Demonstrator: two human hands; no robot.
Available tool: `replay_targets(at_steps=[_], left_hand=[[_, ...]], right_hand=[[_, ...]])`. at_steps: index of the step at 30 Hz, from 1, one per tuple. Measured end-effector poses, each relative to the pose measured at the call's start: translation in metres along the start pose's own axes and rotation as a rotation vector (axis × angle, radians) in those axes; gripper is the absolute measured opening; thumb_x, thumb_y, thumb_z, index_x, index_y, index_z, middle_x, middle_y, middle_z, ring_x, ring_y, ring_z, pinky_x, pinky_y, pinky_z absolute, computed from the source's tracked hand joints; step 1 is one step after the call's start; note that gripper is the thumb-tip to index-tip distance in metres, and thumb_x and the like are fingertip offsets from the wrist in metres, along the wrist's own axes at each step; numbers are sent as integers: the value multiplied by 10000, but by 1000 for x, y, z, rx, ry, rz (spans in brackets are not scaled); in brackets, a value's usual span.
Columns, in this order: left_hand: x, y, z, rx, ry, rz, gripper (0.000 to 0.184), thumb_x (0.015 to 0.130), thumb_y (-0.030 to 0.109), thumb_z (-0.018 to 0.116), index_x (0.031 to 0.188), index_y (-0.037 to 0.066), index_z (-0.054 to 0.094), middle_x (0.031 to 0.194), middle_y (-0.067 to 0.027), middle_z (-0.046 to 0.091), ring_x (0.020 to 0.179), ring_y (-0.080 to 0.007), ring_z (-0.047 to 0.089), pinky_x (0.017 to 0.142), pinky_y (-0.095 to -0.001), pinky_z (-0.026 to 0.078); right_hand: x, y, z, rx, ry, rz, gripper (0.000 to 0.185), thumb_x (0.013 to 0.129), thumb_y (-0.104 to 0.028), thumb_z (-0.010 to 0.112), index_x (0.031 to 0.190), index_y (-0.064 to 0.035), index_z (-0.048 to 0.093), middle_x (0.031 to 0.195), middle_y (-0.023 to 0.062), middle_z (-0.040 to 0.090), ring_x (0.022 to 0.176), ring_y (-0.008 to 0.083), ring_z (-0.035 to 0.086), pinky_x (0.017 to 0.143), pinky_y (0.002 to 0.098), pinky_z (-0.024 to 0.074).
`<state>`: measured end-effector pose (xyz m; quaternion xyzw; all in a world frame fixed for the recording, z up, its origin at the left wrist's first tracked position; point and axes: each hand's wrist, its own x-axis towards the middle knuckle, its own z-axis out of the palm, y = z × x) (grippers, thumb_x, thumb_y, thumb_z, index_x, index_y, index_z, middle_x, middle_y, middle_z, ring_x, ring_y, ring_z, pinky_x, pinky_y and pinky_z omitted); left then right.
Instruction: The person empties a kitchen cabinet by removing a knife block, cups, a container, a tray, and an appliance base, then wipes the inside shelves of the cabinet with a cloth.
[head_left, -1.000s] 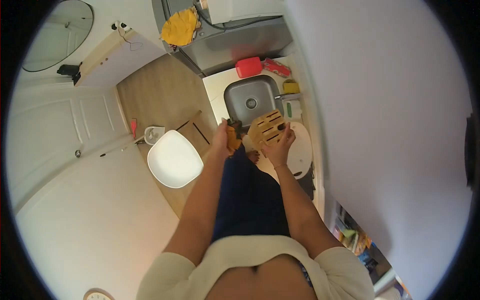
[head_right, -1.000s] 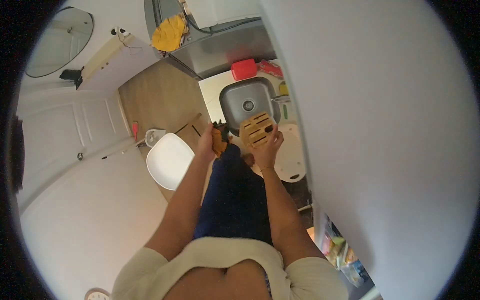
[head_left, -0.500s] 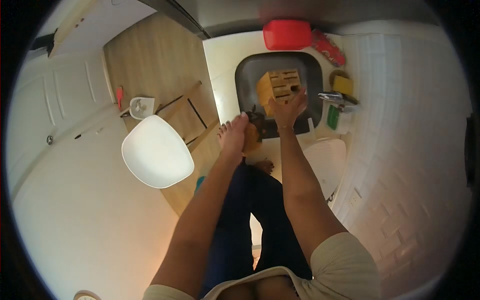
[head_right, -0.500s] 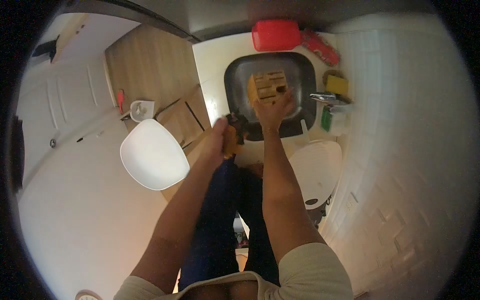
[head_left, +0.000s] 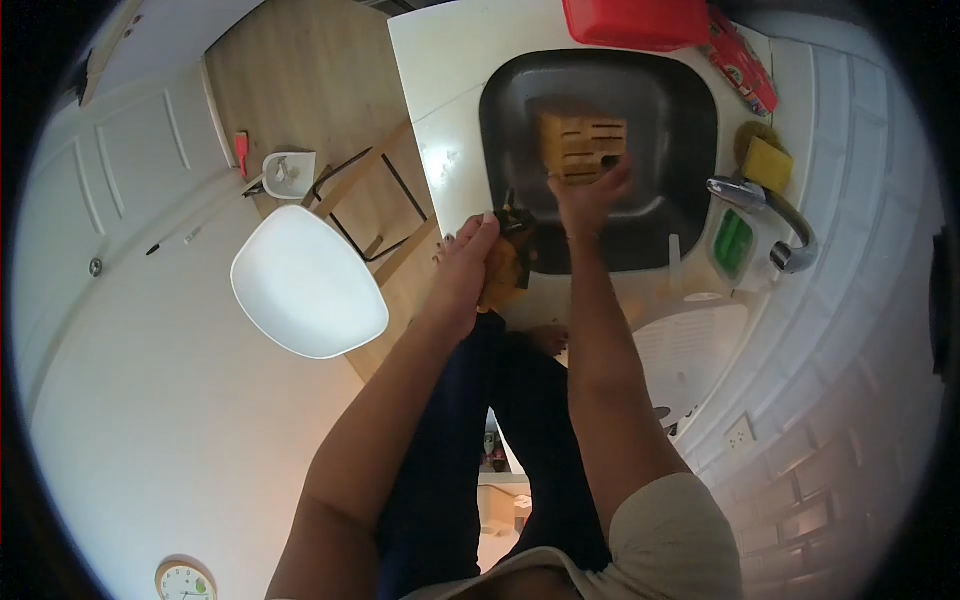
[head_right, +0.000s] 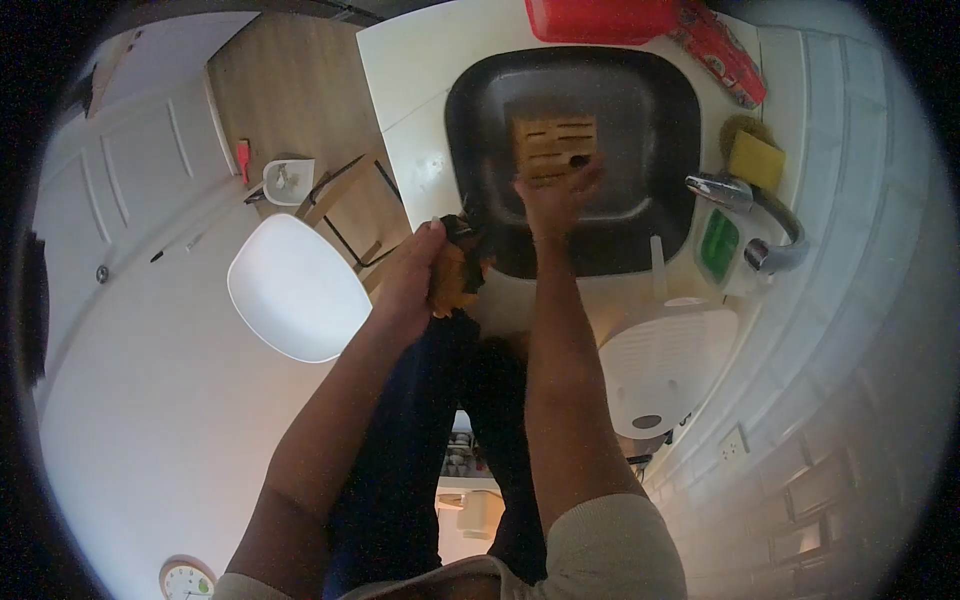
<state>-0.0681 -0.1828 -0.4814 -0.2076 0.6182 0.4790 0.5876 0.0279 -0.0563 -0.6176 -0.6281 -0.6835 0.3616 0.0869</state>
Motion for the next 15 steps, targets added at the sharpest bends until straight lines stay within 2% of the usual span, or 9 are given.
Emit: replay_targets(at_steps=[2,4,7,8,9,10,14,15], left_hand=[[4,-12,-1,150,58,49,373,944,385,382,1071,92,575,1054,-105,532,1071,-254,440,971,-389,263],[10,-30,-6,237,102,70,384,939,397,378,1079,107,587,1105,-119,514,1119,-288,399,996,-412,214],[14,-45,-11,496,115,242,379,936,402,378,1095,137,597,1192,-138,465,1134,-326,367,981,-441,228],[12,-42,-8,769,176,317,394,921,427,401,1082,132,606,1187,-150,480,1127,-329,385,977,-421,248],[9,-37,-6,1045,237,385,412,906,453,424,1069,126,615,1183,-161,495,1120,-332,403,973,-401,267],[7,-32,-3,1041,238,383,412,906,453,424,1069,126,615,1183,-161,495,1120,-332,403,973,-401,267],[-10,3,21,736,-54,-217,462,848,507,491,1028,104,629,907,-148,615,897,-284,572,823,-343,408],[-12,5,25,652,-129,-362,477,834,521,507,1017,99,633,838,-145,645,842,-272,614,785,-328,443]], right_hand=[[7,-7,-17,70,2,35,1115,555,-252,813,1384,29,123,1308,243,193,1185,389,322,1004,431,327],[15,-16,-45,-25,-12,-61,1132,564,-262,816,1403,1,103,1319,246,158,1192,382,323,996,432,347],[-9,-25,-84,-62,11,-66,1125,589,-192,813,1420,-30,73,1333,220,119,1223,357,306,996,441,380],[-17,-25,-93,-67,7,-73,1125,589,-192,813,1420,-30,73,1333,220,119,1223,357,306,996,441,380],[-25,-24,-102,64,5,-59,1118,598,-143,806,1426,-46,61,1337,202,109,1242,348,283,998,441,390],[-30,-22,-108,198,6,-42,1115,607,-94,799,1433,-61,49,1342,184,99,1261,338,260,999,441,401],[-37,-8,-123,88,-11,-42,1111,603,-28,781,1435,-82,47,1348,157,86,1274,330,236,1005,443,404],[-38,-3,-124,38,-35,-147,1139,585,-115,797,1435,-89,39,1338,198,120,1261,363,231,997,474,373]])
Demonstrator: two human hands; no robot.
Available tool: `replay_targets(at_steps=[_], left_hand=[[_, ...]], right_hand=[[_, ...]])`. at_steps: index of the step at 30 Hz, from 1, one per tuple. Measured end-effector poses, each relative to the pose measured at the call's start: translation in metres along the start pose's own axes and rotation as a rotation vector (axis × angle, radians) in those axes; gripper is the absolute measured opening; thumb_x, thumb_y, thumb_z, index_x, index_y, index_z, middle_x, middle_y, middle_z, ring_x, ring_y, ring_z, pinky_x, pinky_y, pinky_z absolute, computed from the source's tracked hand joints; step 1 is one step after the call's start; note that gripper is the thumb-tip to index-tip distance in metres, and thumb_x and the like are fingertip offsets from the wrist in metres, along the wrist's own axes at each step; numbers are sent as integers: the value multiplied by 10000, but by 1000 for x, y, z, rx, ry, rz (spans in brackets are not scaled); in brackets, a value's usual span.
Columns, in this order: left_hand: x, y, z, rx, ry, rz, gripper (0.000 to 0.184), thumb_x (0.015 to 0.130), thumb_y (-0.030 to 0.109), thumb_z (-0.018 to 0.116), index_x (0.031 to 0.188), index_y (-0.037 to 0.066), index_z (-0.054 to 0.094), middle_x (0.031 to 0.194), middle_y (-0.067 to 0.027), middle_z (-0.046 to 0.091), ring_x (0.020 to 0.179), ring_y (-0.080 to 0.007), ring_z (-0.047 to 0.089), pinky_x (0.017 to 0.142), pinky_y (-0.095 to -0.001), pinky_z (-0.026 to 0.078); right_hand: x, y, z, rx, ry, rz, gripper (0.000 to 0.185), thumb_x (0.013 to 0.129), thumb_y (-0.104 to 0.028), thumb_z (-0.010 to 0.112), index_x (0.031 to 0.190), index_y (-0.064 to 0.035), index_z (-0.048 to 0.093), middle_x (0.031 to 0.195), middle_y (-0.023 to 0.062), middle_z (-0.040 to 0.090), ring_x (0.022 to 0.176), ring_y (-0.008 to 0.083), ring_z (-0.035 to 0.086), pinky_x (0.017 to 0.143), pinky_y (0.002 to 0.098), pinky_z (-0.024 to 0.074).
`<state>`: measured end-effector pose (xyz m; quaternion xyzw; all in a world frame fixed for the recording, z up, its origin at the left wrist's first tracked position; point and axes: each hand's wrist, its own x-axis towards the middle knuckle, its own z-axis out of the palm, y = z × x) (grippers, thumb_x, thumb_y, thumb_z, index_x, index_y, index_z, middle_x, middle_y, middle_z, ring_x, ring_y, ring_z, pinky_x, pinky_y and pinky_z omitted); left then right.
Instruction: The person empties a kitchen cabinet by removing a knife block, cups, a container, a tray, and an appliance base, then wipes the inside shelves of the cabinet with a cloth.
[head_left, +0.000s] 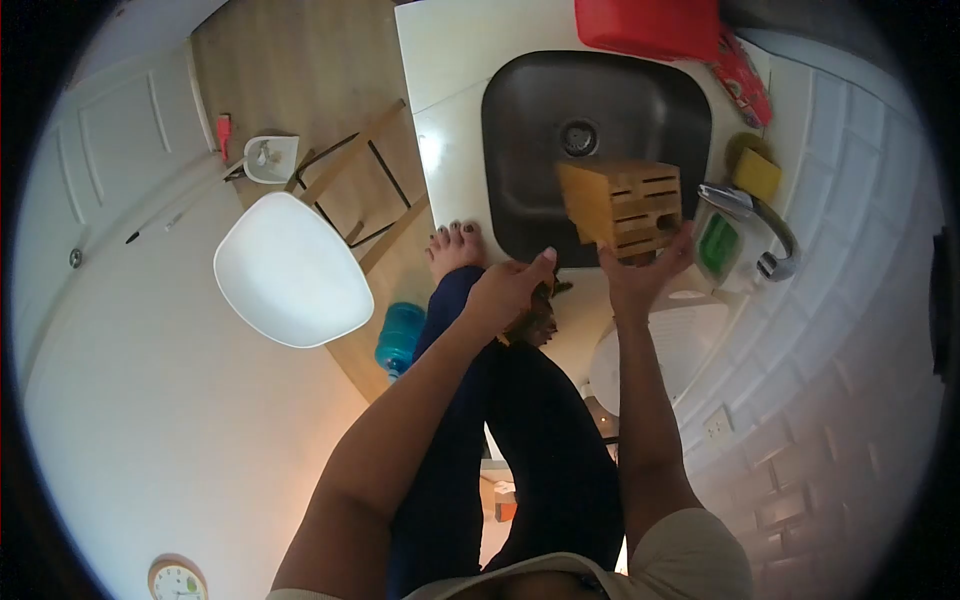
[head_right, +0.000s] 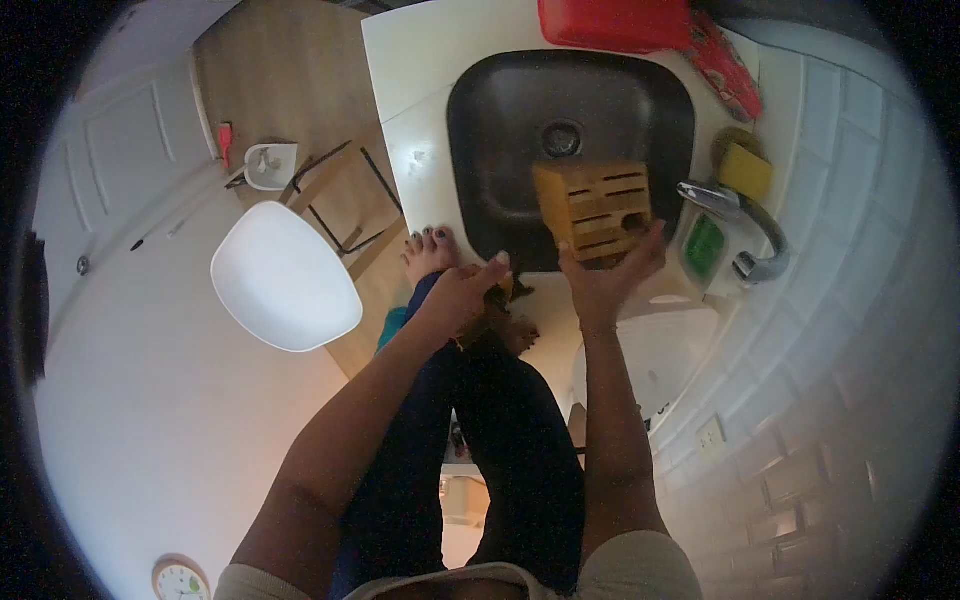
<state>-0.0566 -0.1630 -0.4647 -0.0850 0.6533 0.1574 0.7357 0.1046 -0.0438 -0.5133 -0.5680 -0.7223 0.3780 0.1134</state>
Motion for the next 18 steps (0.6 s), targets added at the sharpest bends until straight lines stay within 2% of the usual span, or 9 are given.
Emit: replay_targets(at_steps=[1,4,8,10,11,12,13,15,18], left_hand=[[3,-2,3,2,-7,0,477,834,521,507,1017,99,633,838,-145,645,842,-272,614,785,-328,443],[10,-7,11,151,150,215,459,820,497,536,1019,94,633,724,-108,640,755,-241,636,744,-337,466],[8,-3,7,244,349,338,370,790,349,600,1066,102,616,927,-130,632,880,-242,616,769,-309,465],[31,-27,5,340,422,351,363,782,287,612,1097,107,605,1007,-138,618,927,-242,602,775,-301,466],[69,-65,5,510,588,419,356,803,262,593,1140,148,592,1138,-144,545,998,-263,539,853,-339,411],[91,-86,0,680,754,487,362,825,236,573,1183,189,580,1269,-150,472,1068,-285,476,931,-377,356],[82,-77,-13,687,753,487,362,825,236,573,1183,189,580,1269,-150,472,1068,-285,476,931,-377,356],[46,-31,-43,-573,41,358,423,861,243,507,1273,145,503,1339,-138,428,1140,-282,451,971,-366,340],[26,-7,-53,-421,-39,557,449,917,341,404,1285,98,487,1367,-146,387,1190,-259,418,1021,-349,298]], right_hand=[[-2,5,-2,-49,-28,-102,1174,566,-203,813,1436,-96,31,1329,238,153,1248,396,225,989,505,342],[-2,-5,-4,-70,-92,-111,1170,564,-202,812,1437,-101,40,1323,242,170,1266,395,202,995,514,334],[-9,-15,-8,-42,-134,-26,1150,562,-208,809,1434,-97,68,1320,223,200,1257,385,240,1002,504,331],[-11,-30,-17,85,-157,46,1078,574,-187,789,1423,-81,132,1337,178,197,1260,344,271,1000,493,344],[-9,-28,-25,86,-153,51,1078,574,-187,789,1423,-81,132,1337,178,197,1260,344,271,1000,493,344],[-7,-23,-37,270,-151,135,1056,568,-198,786,1415,-74,168,1348,158,219,1262,330,290,1003,474,350],[-5,-21,-47,456,-147,218,1035,562,-210,784,1406,-67,203,1359,139,242,1265,316,308,1007,455,356],[5,-34,-65,682,-183,234,988,569,-267,763,1390,-53,257,1381,123,295,1272,282,327,1021,403,350],[10,-11,-75,870,-300,329,818,709,-405,682,1352,-41,330,1381,120,362,1217,236,412,1017,377,341]])
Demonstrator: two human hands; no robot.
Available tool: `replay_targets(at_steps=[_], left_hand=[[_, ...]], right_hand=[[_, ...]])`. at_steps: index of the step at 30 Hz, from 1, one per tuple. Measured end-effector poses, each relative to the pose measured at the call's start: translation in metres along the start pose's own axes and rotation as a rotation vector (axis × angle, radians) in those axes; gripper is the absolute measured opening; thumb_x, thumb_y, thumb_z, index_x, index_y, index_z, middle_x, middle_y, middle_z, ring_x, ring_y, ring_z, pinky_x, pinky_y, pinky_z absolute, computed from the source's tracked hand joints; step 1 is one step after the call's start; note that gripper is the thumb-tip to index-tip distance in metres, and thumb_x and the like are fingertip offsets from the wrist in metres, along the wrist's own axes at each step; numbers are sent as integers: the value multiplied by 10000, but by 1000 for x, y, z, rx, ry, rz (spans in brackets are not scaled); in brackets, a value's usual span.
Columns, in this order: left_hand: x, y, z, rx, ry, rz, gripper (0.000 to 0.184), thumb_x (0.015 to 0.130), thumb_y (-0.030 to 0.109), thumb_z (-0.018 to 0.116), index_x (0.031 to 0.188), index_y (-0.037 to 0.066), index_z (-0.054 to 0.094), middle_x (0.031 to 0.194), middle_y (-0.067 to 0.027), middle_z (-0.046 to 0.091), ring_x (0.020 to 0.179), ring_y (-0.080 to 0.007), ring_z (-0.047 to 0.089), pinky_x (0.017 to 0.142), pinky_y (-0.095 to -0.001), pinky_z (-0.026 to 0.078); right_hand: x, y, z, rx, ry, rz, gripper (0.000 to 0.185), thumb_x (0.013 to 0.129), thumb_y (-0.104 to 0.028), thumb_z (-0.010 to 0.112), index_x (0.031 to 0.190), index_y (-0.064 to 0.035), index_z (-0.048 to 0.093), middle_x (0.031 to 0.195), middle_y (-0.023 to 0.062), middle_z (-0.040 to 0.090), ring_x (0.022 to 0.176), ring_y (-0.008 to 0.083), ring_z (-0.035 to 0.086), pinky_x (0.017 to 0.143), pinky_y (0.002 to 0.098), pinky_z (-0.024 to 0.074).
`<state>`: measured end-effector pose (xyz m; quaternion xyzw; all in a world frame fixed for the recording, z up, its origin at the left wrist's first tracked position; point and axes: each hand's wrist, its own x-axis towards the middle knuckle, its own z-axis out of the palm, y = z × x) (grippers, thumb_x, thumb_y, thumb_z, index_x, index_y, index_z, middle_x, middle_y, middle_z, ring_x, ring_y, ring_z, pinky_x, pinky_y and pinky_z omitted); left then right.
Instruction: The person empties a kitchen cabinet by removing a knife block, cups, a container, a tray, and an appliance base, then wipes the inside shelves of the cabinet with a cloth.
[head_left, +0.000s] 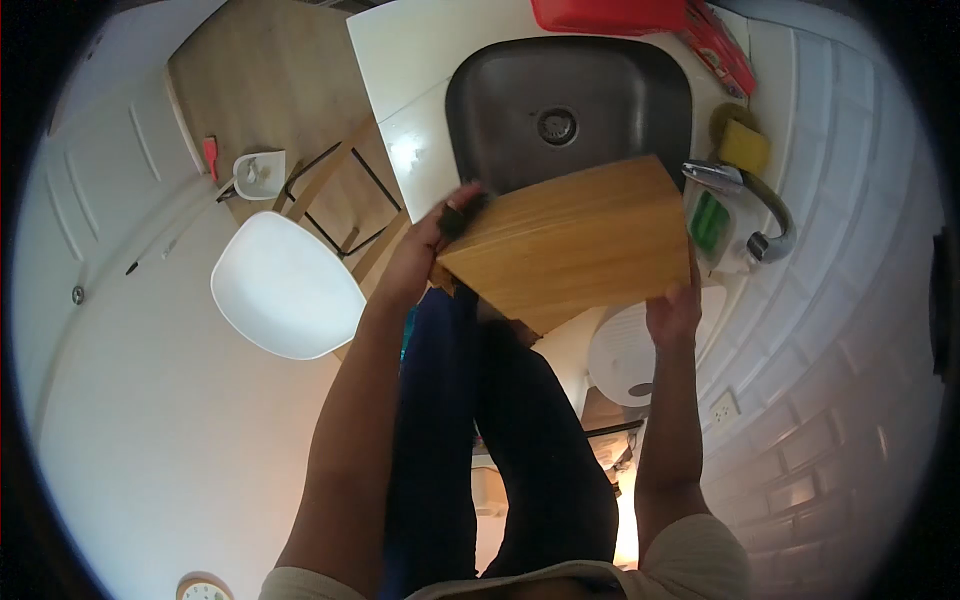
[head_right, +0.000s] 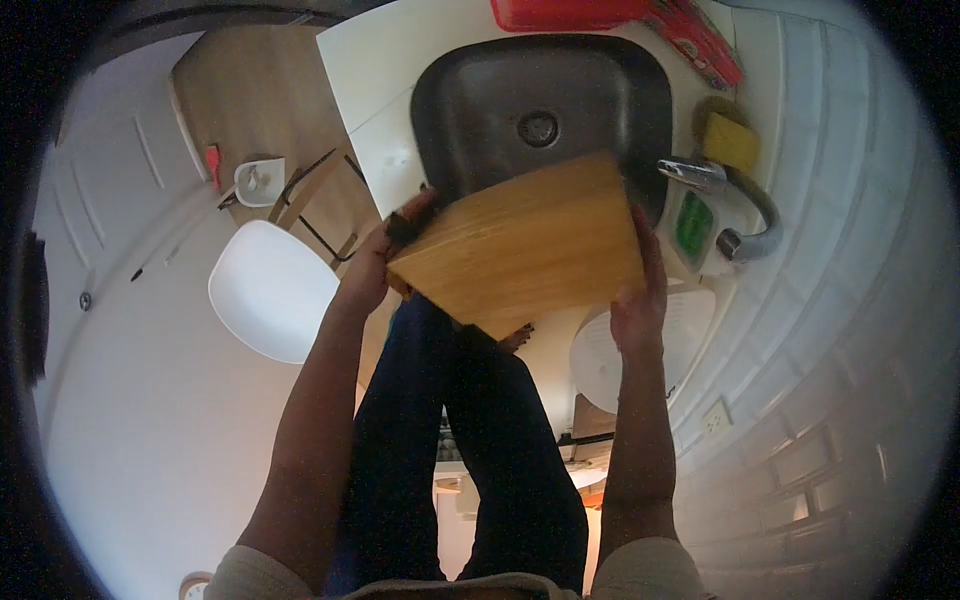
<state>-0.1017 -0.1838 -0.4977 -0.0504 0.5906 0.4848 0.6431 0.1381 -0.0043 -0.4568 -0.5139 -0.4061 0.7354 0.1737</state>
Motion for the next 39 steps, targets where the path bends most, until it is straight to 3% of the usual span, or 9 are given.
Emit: replay_targets(at_steps=[3,6,9,14,19,23,30,32,39], left_hand=[[-14,12,12,-27,-144,52,492,918,409,421,1288,91,483,1333,-139,383,1171,-257,414,1037,-351,280],[-23,12,36,363,-114,59,548,862,435,533,1282,86,487,1295,-127,373,1205,-267,369,1038,-357,277],[-24,11,66,1030,44,107,646,712,478,688,1276,219,507,1253,-155,363,1215,-316,308,1013,-445,263],[2,-9,66,1066,131,-8,665,701,501,685,1282,238,499,1215,-185,400,1170,-356,375,1016,-483,235],[31,-18,57,964,225,-221,632,724,509,655,1282,252,504,1177,-169,458,1107,-364,460,946,-419,382],[104,-101,13,1045,174,-20,652,703,423,686,1266,155,495,1145,-198,451,980,-342,566,868,-412,444],[59,-51,80,1137,256,-25,610,689,299,722,1230,149,484,1113,-195,434,856,-369,605,776,-423,513],[21,-39,91,1174,231,14,613,668,280,740,1214,152,492,1103,-184,435,846,-359,608,748,-415,521],[-23,-32,82,1247,74,108,684,579,314,805,1181,141,531,1011,-88,525,830,-268,622,713,-371,521]], right_hand=[[37,39,-12,418,102,237,736,782,-482,604,1330,-52,369,1325,120,435,1183,251,450,982,386,366],[69,64,13,519,209,344,680,821,-520,528,1312,-67,398,1275,117,483,1152,254,475,941,388,395],[80,109,10,478,183,528,645,846,-519,486,1312,-80,404,1262,114,491,1115,258,499,921,386,412],[88,170,-3,373,35,614,694,844,-507,489,1347,-50,350,1272,149,477,1102,285,511,883,384,440],[94,165,-1,262,-122,823,716,857,-513,504,1352,-28,327,1272,154,474,1119,285,507,922,404,442],[111,188,13,148,3,960,559,910,-462,465,1293,-58,417,1201,109,529,1080,239,549,867,395,499],[62,156,8,271,82,791,500,948,-401,412,1313,-60,403,1257,90,494,1089,217,537,868,369,487],[25,153,-7,109,7,442,472,956,-369,402,1308,-54,409,1246,86,499,1095,206,524,880,332,462],[-19,117,-27,34,45,652,478,951,-345,425,1322,-44,393,1226,75,511,1101,182,509,905,298,425]])
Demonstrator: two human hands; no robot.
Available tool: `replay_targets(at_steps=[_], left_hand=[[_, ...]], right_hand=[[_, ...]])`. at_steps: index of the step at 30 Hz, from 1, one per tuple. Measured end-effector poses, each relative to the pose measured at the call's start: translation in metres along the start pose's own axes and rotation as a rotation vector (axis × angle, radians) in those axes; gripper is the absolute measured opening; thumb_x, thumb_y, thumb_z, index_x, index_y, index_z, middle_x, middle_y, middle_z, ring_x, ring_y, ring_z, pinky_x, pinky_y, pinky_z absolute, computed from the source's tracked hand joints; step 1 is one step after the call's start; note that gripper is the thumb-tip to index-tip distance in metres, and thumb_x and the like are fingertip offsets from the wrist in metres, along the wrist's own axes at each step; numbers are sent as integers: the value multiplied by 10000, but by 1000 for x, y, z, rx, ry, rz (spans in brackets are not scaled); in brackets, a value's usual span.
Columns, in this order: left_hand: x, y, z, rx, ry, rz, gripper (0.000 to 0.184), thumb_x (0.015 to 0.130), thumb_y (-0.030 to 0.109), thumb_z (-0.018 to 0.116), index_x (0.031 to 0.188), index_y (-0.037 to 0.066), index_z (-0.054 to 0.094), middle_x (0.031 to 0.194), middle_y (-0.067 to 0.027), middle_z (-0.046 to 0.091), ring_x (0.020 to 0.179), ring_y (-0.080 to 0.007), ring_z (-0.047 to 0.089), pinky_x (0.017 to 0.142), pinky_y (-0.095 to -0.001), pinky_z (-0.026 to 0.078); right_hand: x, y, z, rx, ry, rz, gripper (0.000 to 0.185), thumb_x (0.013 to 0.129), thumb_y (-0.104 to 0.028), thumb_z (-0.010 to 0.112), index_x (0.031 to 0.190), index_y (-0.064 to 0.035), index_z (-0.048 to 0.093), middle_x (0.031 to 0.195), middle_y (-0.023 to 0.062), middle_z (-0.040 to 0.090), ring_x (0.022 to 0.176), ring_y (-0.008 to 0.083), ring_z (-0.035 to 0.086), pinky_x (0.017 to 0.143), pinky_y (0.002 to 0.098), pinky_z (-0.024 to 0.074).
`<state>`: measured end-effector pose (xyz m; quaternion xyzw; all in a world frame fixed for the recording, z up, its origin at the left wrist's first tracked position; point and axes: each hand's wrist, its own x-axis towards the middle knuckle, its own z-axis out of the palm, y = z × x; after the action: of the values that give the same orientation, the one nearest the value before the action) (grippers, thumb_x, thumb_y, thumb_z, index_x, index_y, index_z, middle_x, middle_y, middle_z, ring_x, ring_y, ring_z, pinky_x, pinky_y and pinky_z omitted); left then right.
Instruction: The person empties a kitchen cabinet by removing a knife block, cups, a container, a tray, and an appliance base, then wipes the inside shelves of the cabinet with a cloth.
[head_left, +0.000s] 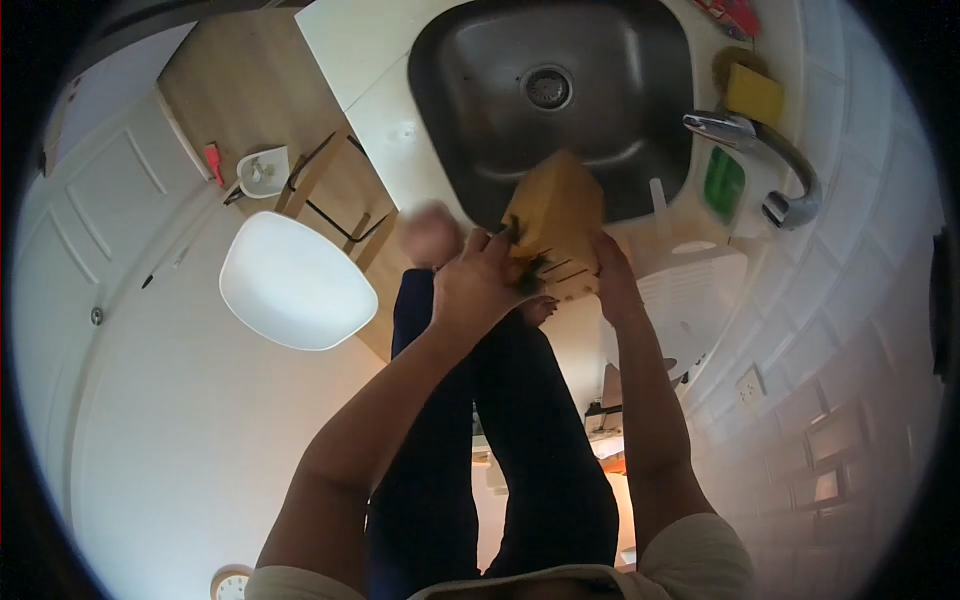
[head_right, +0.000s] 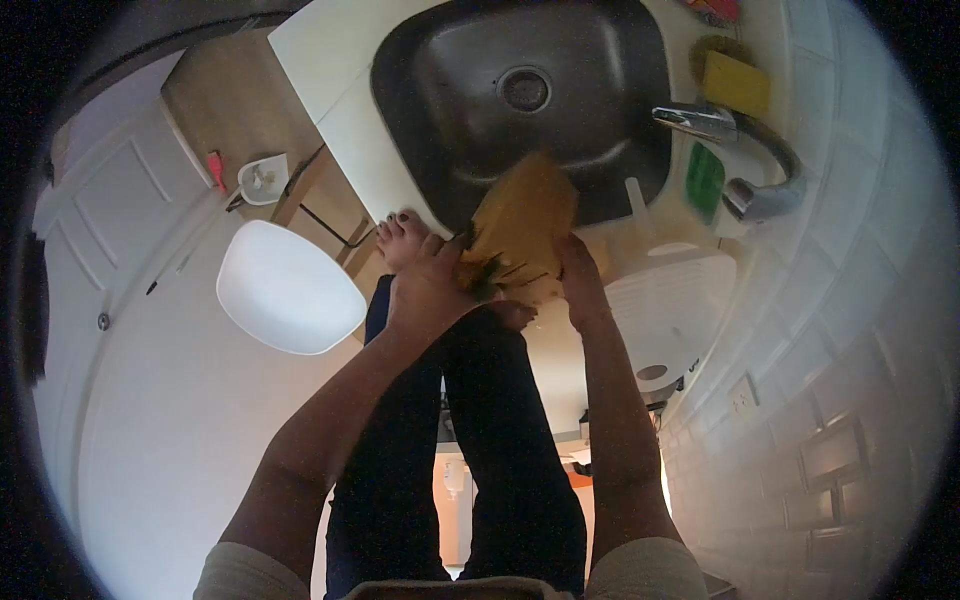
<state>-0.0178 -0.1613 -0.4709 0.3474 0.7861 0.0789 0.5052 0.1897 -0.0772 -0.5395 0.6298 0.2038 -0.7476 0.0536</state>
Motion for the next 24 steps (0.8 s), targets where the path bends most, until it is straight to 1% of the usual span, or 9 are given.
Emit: replay_targets(at_steps=[3,6,8,14,16,19,22,23,24], left_hand=[[-13,-17,9,-47,-50,-58,602,638,386,771,1121,81,579,1016,-109,538,833,-262,622,714,-356,518],[-45,-40,8,-209,114,-80,556,706,441,720,1051,19,610,984,-112,541,836,-241,629,710,-344,511],[-66,-53,6,-710,201,-300,535,758,435,688,1039,-12,599,951,-100,510,799,-214,611,716,-319,501],[-85,-47,-40,-845,406,-303,411,864,340,597,1015,-41,571,942,-68,440,836,-143,524,630,-255,491],[-86,-28,-68,-1016,447,-394,357,863,277,606,961,-63,560,946,-61,440,855,-151,513,725,-260,482],[-82,-51,-83,-699,653,-165,386,841,302,635,915,-68,554,939,-73,455,848,-182,544,661,-283,556],[-61,-74,-81,-673,531,-312,395,851,325,620,918,-61,567,933,-86,484,798,-204,564,649,-314,517],[-63,-97,-71,-245,449,-271,401,870,342,591,939,-53,576,927,-94,506,755,-214,571,657,-347,487],[-66,-110,-57,-535,445,-301,381,878,334,578,946,-40,579,902,-88,503,773,-209,564,671,-348,474]], right_hand=[[-8,-19,38,-199,83,-69,503,930,-333,482,1319,-30,386,1203,67,523,1095,184,513,917,303,419],[-22,-41,83,-539,62,-186,551,895,-341,540,1311,-18,380,1207,107,529,1100,228,531,930,323,416],[-33,-54,117,-825,47,-459,524,855,-317,555,1262,-16,423,1153,221,541,1041,349,558,864,398,458],[-62,-80,171,-958,98,-781,540,855,-257,543,1276,34,369,1163,273,501,1054,389,532,885,433,450],[-73,-93,184,-916,103,-818,561,861,-300,544,1293,14,372,1198,246,496,1074,375,529,890,418,447],[-71,-87,201,-759,95,-845,556,872,-324,540,1310,-19,383,1234,209,493,1079,359,532,886,404,447],[-33,-66,216,-721,95,-769,515,875,-287,533,1310,-48,396,1223,187,503,1042,352,546,867,401,455],[-23,-64,217,-803,113,-703,501,873,-268,533,1311,-63,401,1211,174,510,1021,346,553,858,396,459],[-20,-69,220,-801,128,-728,501,873,-268,533,1311,-63,401,1211,174,510,1021,346,553,858,396,459]])
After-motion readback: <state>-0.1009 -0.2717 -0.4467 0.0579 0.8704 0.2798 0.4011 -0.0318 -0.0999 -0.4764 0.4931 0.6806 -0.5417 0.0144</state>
